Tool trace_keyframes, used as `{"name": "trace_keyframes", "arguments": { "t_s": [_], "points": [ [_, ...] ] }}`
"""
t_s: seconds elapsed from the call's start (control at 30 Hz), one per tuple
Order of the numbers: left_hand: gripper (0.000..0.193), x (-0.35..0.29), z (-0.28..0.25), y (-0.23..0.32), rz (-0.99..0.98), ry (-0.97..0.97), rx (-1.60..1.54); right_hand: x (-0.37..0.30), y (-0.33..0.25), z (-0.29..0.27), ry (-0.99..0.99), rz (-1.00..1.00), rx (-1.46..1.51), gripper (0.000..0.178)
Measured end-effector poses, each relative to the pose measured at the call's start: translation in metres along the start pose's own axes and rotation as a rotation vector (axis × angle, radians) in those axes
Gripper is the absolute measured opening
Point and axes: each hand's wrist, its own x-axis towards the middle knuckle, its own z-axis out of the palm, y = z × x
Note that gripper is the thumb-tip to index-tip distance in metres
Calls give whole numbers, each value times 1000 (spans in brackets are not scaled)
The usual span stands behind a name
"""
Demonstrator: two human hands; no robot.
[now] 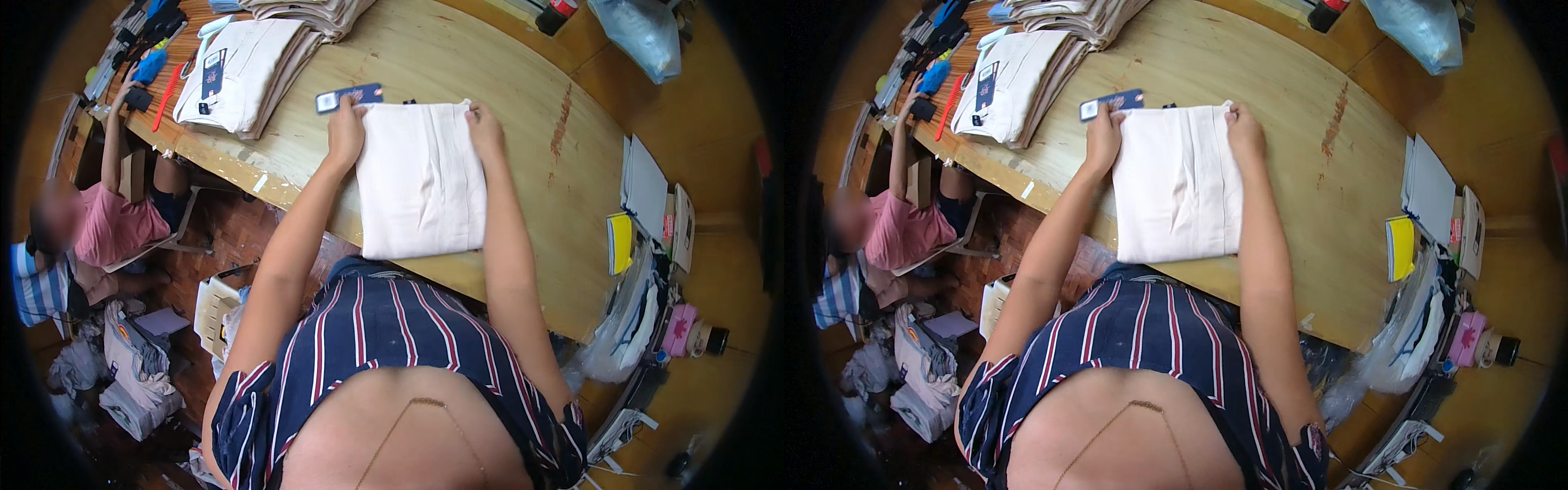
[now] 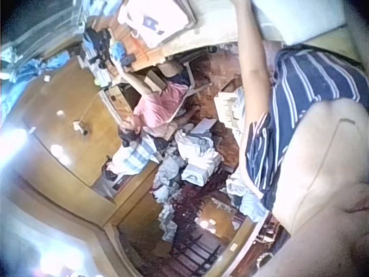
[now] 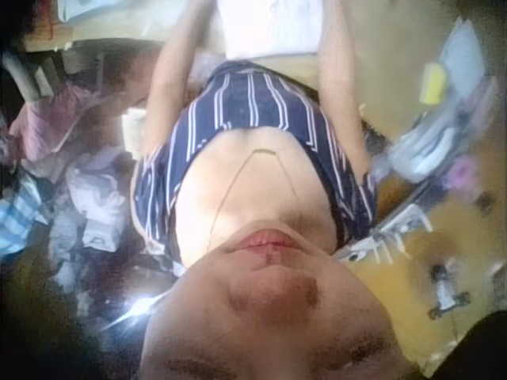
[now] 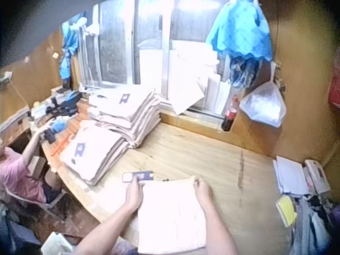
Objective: The person trims excess threads from garments using a small tool, spreads each garment flat on a wooden table with a cardboard template, and folds the garments into a stack.
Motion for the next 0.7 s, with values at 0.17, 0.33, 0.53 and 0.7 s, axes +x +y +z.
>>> {"name": "trace_keyframes", "arguments": {
  "t_s": [0.17,0.33,0.53,0.7],
  "points": [
    [35,5,-5,12,104,143,88,-70,35,-55,147,179,214,27],
    [44,-92,-65,64,-208,-259,160,-177,33,-62,112,157,168,18],
    [48,-154,-38,37,456,-110,293,-178,6,-52,156,-119,33,10],
    [51,-144,-23,65,771,-304,464,-180,35,-26,-71,342,769,10]
  ]
}}
